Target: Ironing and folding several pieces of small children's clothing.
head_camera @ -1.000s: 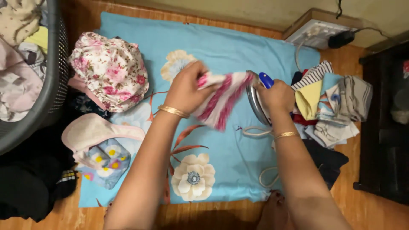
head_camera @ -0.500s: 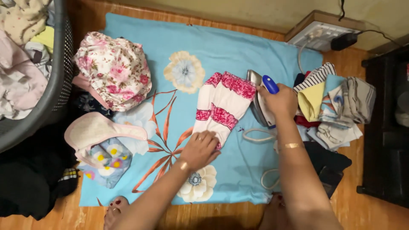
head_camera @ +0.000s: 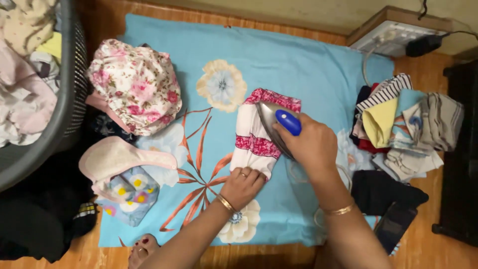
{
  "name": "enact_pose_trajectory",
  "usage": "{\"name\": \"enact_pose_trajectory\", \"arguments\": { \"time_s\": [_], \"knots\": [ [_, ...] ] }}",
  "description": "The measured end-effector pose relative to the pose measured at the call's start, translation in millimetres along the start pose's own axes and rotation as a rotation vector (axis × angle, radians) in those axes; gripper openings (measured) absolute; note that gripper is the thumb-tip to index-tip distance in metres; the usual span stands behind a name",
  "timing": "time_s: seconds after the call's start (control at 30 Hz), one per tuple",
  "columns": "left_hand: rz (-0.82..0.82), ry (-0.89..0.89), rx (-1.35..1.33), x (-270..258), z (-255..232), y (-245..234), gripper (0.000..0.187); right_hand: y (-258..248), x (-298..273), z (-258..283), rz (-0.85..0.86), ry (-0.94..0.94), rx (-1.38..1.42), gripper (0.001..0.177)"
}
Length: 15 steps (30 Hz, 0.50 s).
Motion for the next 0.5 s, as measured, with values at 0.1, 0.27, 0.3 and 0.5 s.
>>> {"name": "enact_pose_trajectory", "arguments": {
  "time_s": [0.1, 0.27, 0.3, 0.5],
  "knots": [
    [-0.015, 0.022, -0.010, 1.9, -1.0, -5.6, 0.025, -4.9, -1.9, 15.1, 0.094, -0.084, 0.154, 0.049],
    [-0.030, 0.020, -0.029, 2.9, 0.7, -2.6, 0.025, 55.8, 6.3, 5.7, 0.124, -0.224, 0.098, 0.048],
    [-0.024, 0.010, -0.062, 3.7, -1.1, -0.8, 0.025, 58.3, 14.7, 4.5, 0.112, -0.143, -0.004, 0.053],
    [-0.013, -0.294, -0.198, 39.8, 13.0, 1.1, 0.025, 59.7, 78.4, -35.2, 0.033, 0.042, 0.016, 0.053]
  ]
}}
Point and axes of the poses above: each hand's wrist, its own x-axis towards the middle knuckle, its own y-axis out of the palm, z = x × y, the point moved 1 cm from there along x, towards the middle knuckle, and after that the axes turned 3 degrees about -z, right-handed, at the moved point
